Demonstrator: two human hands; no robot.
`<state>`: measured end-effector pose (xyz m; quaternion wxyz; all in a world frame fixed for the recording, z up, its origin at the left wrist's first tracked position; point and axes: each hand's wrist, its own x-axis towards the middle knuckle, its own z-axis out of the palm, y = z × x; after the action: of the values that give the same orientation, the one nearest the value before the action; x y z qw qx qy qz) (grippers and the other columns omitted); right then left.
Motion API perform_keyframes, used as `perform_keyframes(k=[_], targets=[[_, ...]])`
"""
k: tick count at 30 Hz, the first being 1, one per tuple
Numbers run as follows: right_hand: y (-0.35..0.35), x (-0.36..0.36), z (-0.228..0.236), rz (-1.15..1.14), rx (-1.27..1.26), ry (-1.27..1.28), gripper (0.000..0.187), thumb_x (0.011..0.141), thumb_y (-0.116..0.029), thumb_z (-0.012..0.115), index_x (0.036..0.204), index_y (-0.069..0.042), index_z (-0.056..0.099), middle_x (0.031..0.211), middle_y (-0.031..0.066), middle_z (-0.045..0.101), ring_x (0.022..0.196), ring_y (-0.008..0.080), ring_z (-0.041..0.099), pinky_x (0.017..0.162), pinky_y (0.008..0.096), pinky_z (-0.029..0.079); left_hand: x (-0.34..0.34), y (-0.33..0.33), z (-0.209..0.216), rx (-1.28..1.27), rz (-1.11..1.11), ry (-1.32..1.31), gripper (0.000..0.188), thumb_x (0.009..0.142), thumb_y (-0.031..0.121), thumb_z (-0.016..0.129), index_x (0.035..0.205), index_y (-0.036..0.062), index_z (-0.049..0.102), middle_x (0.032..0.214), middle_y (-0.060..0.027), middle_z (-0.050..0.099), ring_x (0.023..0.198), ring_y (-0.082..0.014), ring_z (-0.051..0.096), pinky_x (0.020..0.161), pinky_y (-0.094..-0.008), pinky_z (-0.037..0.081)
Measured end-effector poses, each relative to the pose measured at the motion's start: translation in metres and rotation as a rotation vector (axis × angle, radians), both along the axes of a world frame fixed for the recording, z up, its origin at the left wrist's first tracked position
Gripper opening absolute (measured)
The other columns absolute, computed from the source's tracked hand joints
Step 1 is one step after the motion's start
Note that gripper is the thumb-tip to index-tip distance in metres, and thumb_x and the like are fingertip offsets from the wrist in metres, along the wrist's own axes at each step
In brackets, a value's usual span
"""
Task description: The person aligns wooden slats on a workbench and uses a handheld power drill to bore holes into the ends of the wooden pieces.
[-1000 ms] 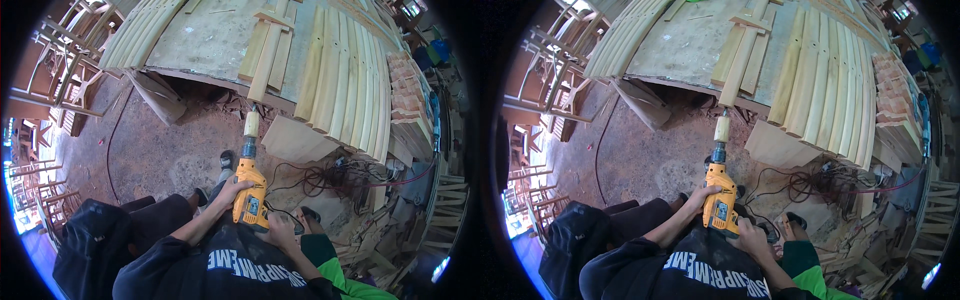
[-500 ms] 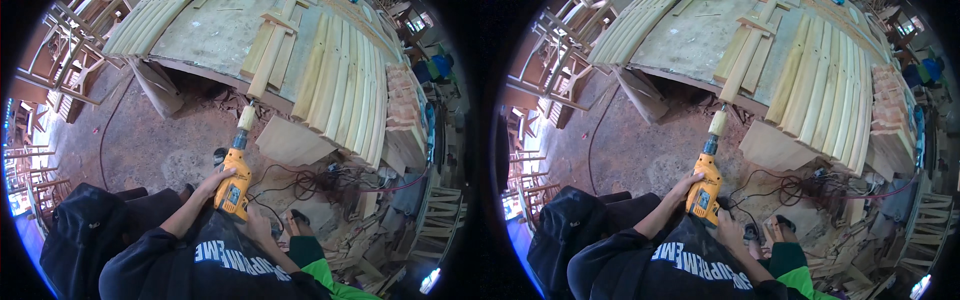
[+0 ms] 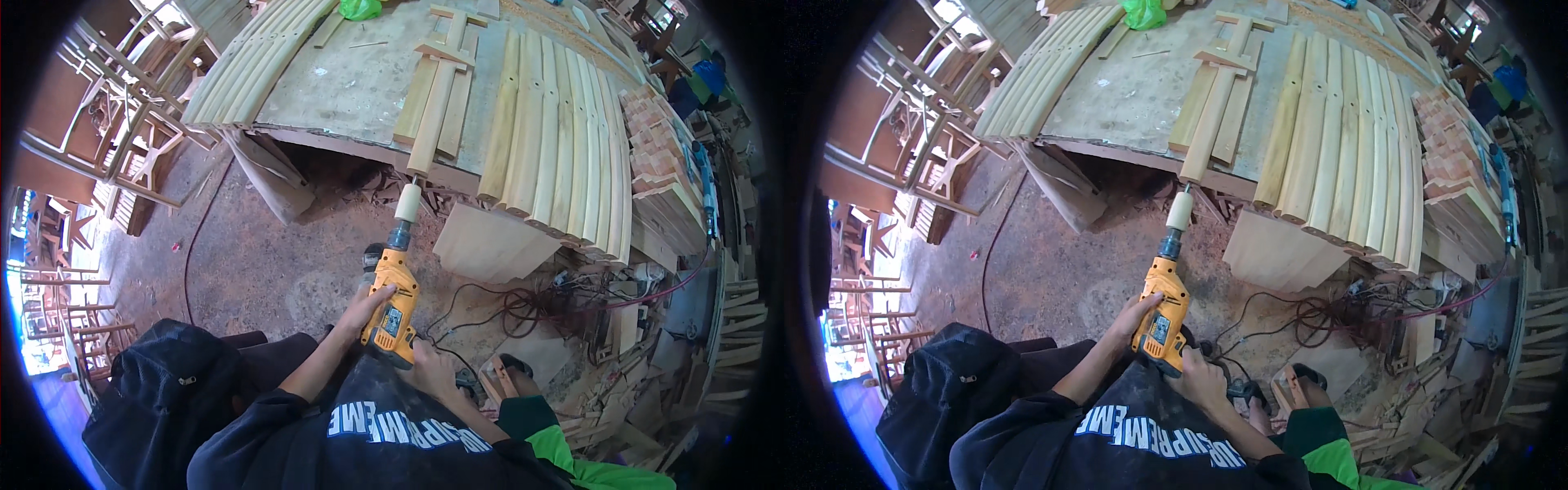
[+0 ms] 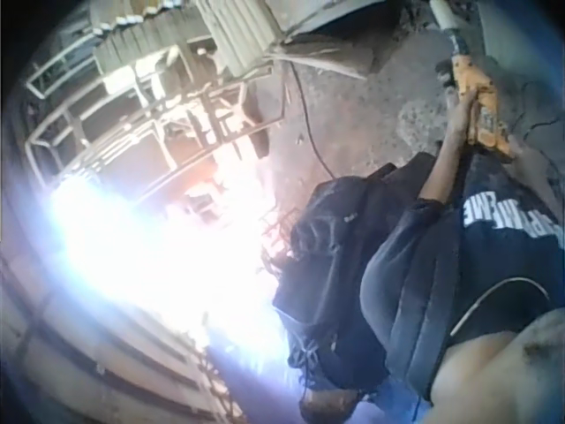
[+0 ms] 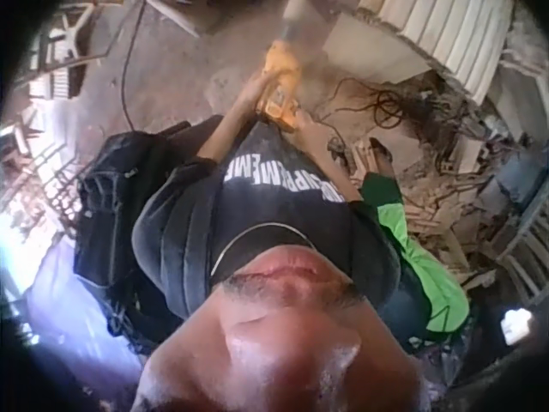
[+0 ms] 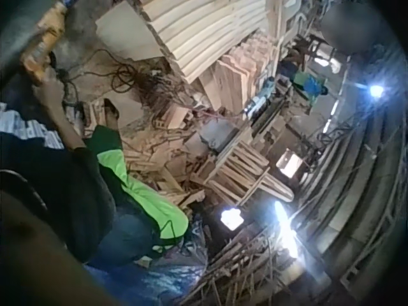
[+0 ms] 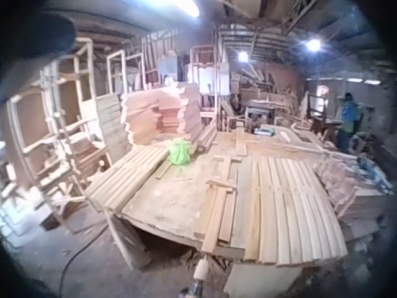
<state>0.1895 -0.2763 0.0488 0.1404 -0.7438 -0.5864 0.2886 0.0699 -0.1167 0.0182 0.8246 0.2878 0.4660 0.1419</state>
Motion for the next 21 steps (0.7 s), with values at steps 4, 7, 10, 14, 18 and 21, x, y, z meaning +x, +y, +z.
perform_keyframes(k=[4,7,10,14,18,21], targets=[[0.006,-0.003,0.002,0.0,-0.047,-0.029,0.05,0.066,-0.038,0.076,0.094,-0.005,0.051,0.079,0.0126,0.06,0.062,0.0312,0.065,0.052,0.0417,0.051,0.0,0.006,-0.008,-0.005,0.028,-0.063,0.045,0.089,0.035,0.06,0.116,-0.0003,0.052,0.098,-0.0085,0.064,0.085,-0.0165,0.063,0.072,-0.0292,0.053],[0.016,-0.002,0.003,-0.021,-0.037,-0.036,0.051,0.066,-0.037,0.076,0.095,-0.005,0.05,0.08,0.0126,0.06,0.062,0.0305,0.065,0.052,0.0403,0.052,0.001,0.016,-0.015,-0.026,0.009,-0.075,0.046,0.089,0.036,0.06,0.116,-0.0001,0.052,0.098,-0.0085,0.064,0.084,-0.0166,0.064,0.072,-0.0292,0.053],[0.02,-0.003,0.006,-0.02,-0.021,-0.072,0.051,0.065,-0.036,0.076,0.095,-0.005,0.049,0.08,0.0123,0.059,0.063,0.0298,0.065,0.052,0.0385,0.052,0.005,0.019,-0.016,-0.068,0.005,-0.091,0.045,0.089,0.037,0.06,0.116,0.0007,0.053,0.098,-0.0082,0.064,0.083,-0.0172,0.065,0.07,-0.0294,0.054],[0.023,-0.003,0.012,-0.034,-0.063,-0.117,0.051,0.066,-0.037,0.075,0.095,-0.004,0.049,0.081,0.0113,0.057,0.062,0.0279,0.065,0.051,0.0377,0.052,0.007,0.02,-0.014,-0.178,0.062,-0.193,0.045,0.089,0.037,0.06,0.115,0.0016,0.053,0.098,-0.0095,0.065,0.083,-0.0193,0.066,0.071,-0.0305,0.055],[0.01,0.003,0.014,0.011,0.011,-0.231,0.06,0.068,-0.039,0.074,0.107,-0.003,0.047,0.089,0.0124,0.056,0.067,0.0301,0.063,0.056,0.0388,0.052,0.01,0.018,-0.021,-0.255,0.112,-0.253,0.044,0.089,0.036,0.06,0.115,0.0017,0.053,0.099,-0.0108,0.065,0.085,-0.0203,0.066,0.073,-0.0312,0.055],[0.002,0.007,0.019,0.042,0.041,-0.313,0.064,0.067,-0.037,0.075,0.112,-0.002,0.046,0.089,0.0122,0.055,0.068,0.0297,0.063,0.056,0.037,0.051,0.006,0.025,-0.018,-0.255,0.092,-0.261,0.044,0.089,0.037,0.059,0.114,0.0013,0.054,0.099,-0.011,0.065,0.085,-0.02,0.066,0.073,-0.0314,0.055]])
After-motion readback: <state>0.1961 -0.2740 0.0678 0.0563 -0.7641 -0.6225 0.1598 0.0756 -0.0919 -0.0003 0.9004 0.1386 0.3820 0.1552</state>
